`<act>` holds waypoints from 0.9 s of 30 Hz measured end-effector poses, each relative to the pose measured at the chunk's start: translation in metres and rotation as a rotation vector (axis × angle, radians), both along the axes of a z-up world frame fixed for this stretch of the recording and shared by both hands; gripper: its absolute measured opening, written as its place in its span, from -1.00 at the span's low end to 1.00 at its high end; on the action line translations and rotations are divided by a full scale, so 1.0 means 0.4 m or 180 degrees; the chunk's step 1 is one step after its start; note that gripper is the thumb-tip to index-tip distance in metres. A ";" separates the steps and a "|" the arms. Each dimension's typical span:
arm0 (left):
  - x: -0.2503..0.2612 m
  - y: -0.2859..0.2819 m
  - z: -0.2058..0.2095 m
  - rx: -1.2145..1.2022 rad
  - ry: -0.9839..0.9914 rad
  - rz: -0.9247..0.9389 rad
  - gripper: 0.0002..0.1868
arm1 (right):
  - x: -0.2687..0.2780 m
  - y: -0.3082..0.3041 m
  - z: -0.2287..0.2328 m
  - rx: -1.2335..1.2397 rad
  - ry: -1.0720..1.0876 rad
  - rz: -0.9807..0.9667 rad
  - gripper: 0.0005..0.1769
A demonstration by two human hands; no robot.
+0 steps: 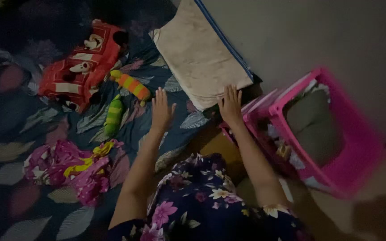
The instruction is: Arranging and folding pillowcases and linens on a bed.
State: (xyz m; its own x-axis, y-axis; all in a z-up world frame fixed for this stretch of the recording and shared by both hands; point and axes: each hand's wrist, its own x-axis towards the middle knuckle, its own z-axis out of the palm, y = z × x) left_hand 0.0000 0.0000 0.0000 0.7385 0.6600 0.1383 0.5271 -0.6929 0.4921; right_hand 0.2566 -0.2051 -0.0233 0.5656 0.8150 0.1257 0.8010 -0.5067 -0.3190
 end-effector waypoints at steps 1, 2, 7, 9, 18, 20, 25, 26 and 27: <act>0.029 0.009 -0.028 0.0004 0.0007 0.0037 -0.20 | 0.032 0.019 0.000 0.0004 0.0007 0.0037 -0.24; 0.057 0.019 -0.056 0.0109 -0.0011 -0.0007 -0.20 | 0.062 0.038 -0.001 -0.0038 0.0146 0.0067 -0.22; 0.185 0.023 -0.122 0.0078 0.0056 0.0161 -0.21 | 0.257 0.121 -0.092 -0.0378 0.0332 0.0081 -0.20; 0.239 0.028 -0.158 0.0098 -0.0021 0.0258 -0.15 | 0.356 0.162 -0.150 -0.0735 0.1269 -0.0611 -0.17; 0.408 0.071 -0.340 0.0449 0.0576 0.0597 -0.21 | 0.724 0.161 -0.360 -0.2416 0.1661 -0.1125 -0.31; 0.421 0.073 -0.340 0.0442 0.0555 0.0724 -0.21 | 0.743 0.167 -0.349 -0.2502 0.1890 -0.1233 -0.30; 0.406 0.060 -0.337 0.0367 0.0454 0.1024 -0.19 | 0.871 0.103 -0.674 -0.2617 0.2476 -0.1455 -0.28; 0.392 0.061 -0.360 0.0300 0.0523 0.1006 -0.19 | 0.874 0.127 -0.697 -0.2569 0.2486 -0.1409 -0.27; 0.378 0.052 -0.383 0.0226 0.0590 0.0962 -0.19 | 0.874 0.131 -0.718 -0.2519 0.2506 -0.1388 -0.27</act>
State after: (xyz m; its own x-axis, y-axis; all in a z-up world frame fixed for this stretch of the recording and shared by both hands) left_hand 0.1511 0.0210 -0.1531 0.5281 0.8460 0.0737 0.7892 -0.5210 0.3251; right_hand 0.6061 -0.1526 -0.3104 0.5102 0.2308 -0.8285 0.2379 -0.9636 -0.1220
